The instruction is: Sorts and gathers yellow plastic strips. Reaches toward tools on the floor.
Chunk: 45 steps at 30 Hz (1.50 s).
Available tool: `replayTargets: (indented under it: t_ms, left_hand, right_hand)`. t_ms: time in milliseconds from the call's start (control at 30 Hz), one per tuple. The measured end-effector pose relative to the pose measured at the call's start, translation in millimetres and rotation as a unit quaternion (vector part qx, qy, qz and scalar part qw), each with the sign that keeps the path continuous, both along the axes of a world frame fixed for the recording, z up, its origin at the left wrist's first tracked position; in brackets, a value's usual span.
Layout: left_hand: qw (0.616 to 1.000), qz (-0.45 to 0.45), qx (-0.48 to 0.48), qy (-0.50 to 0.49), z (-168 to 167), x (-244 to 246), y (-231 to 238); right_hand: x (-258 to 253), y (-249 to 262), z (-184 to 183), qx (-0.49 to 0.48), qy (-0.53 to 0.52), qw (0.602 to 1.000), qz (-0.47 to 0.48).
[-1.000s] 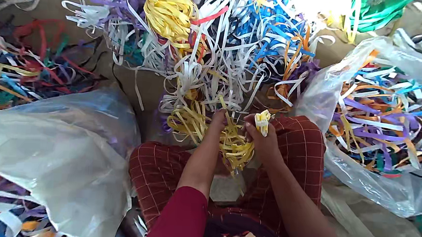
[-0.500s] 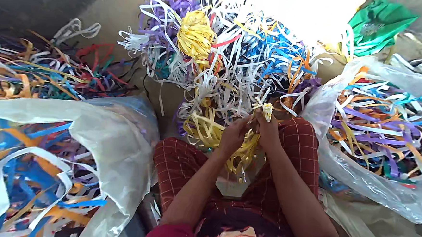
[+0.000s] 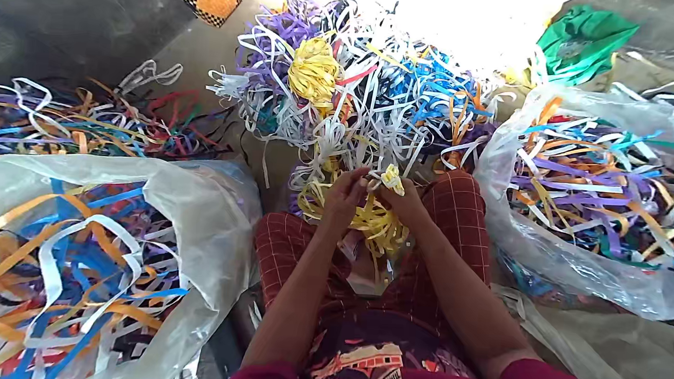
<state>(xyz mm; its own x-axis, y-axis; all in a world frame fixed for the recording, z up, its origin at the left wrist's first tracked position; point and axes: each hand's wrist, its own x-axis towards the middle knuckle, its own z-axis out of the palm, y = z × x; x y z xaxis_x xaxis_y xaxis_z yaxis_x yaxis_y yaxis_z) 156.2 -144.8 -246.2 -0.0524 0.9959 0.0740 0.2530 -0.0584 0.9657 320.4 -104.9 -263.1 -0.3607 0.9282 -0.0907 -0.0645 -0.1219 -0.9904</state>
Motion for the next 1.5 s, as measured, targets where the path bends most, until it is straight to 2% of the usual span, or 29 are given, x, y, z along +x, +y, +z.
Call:
replayTargets:
  t_ms: [100, 200, 300, 400, 500, 600, 733, 933, 1067, 1233, 1500]
  left_hand:
    - [0.998, -0.036, -0.011, 0.045, 5.4, -0.8, 2.1]
    - [0.996, -0.034, 0.023, 0.078, -0.2, -2.6, -0.3]
    - [0.987, -0.032, 0.086, 0.134, -9.6, -5.3, -3.4]
    - [0.98, -0.054, 0.089, 0.172, -12.1, -8.9, -6.6]
    - [0.976, -0.043, 0.111, 0.184, -13.3, -12.2, -6.7]
    - [0.974, -0.027, 0.124, 0.188, -8.9, -14.6, -3.8]
    - [0.973, -0.04, 0.052, 0.222, -1.8, -14.6, -0.1]
    - [0.938, -0.106, -0.065, 0.324, 6.1, -16.2, 5.3]
    - [0.938, -0.08, -0.048, 0.333, -0.3, -12.9, 1.9]
    - [0.947, -0.094, -0.021, 0.307, -7.6, -17.8, 1.6]
    - [0.955, -0.067, -0.088, 0.276, -4.3, -27.7, -0.1]
  right_hand:
    - [1.0, -3.0, 3.5, -0.031, 0.031, 0.999, 0.007]
    - [4.6, 0.2, -2.7, -0.028, 0.061, 0.997, 0.041]
    - [4.0, 2.9, 0.2, -0.039, 0.032, 0.998, 0.048]
    - [2.3, 3.1, 4.6, -0.055, 0.007, 0.997, 0.045]
    - [4.3, 4.4, 14.6, -0.028, -0.077, 0.993, 0.085]
    - [5.5, 5.4, 25.6, 0.012, -0.116, 0.987, 0.109]
    - [4.3, 5.1, 17.6, 0.094, -0.161, 0.976, 0.108]
    - [0.8, 5.9, 14.3, 0.092, -0.219, 0.967, 0.091]
    - [-4.2, 6.1, 13.5, 0.09, -0.215, 0.968, 0.097]
    - [-6.4, 6.1, 12.7, 0.081, -0.222, 0.962, 0.135]
    - [-17.2, 8.6, 6.3, 0.106, -0.215, 0.961, 0.139]
